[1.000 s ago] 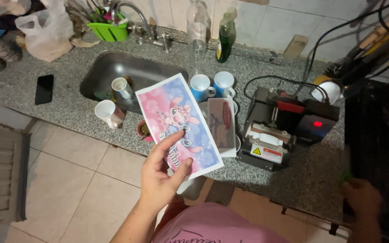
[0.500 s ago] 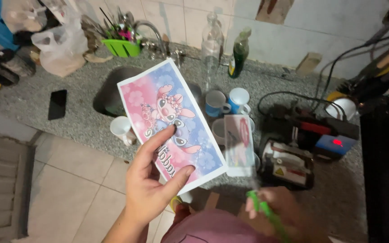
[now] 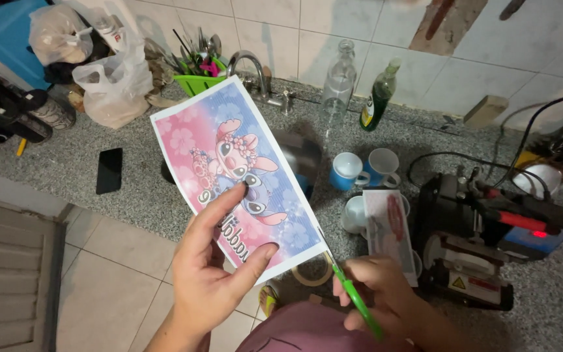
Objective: The person cuts a printed design using scissors, then aligns the paper onto a white mug and secures it with tape.
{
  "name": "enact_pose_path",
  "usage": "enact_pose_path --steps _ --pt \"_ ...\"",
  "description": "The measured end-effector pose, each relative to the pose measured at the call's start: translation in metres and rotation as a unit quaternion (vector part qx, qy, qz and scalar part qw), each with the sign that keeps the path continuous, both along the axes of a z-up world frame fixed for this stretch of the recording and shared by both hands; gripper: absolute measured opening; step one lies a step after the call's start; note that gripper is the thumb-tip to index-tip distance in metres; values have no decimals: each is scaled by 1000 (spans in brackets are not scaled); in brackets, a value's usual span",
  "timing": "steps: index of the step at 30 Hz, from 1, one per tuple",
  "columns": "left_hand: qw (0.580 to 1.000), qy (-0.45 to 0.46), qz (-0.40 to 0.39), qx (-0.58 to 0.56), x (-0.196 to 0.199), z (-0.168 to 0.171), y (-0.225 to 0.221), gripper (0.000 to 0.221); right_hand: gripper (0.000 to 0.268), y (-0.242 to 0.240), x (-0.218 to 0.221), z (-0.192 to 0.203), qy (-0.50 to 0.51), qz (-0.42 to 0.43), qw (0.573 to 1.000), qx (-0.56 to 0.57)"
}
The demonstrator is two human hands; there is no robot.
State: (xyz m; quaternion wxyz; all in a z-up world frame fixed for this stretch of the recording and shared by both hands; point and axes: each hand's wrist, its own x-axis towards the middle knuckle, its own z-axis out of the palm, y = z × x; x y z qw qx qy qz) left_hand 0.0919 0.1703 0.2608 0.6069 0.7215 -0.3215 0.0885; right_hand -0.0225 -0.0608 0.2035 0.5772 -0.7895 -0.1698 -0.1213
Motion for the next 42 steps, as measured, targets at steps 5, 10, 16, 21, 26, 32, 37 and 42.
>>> enact_pose_path --steps 5,10,16,21,26,32,37,42 --pt "1000 4 6 -11 12 -6 5 69 65 6 12 0 8 -4 1000 2" --pt "1000 3 13 -6 16 -6 7 69 59 8 16 -2 3 -5 1000 13" --pt "1000 6 18 -2 15 -9 6 69 58 5 17 -3 24 -1 1000 7" --pt "999 -1 34 6 12 -10 5 69 58 5 15 -7 20 1 1000 5" --pt "999 -16 39 10 10 -9 5 69 58 3 9 -9 36 -18 999 -20" --pt "998 -30 47 15 8 -9 4 68 57 6 3 -21 1 -62 998 -26" --pt "998 -32 45 11 8 -10 4 68 60 7 -1 -28 3 -107 993 -42" --pt "998 -38 47 15 9 -12 4 69 48 2 -7 -50 11 -125 991 -36"
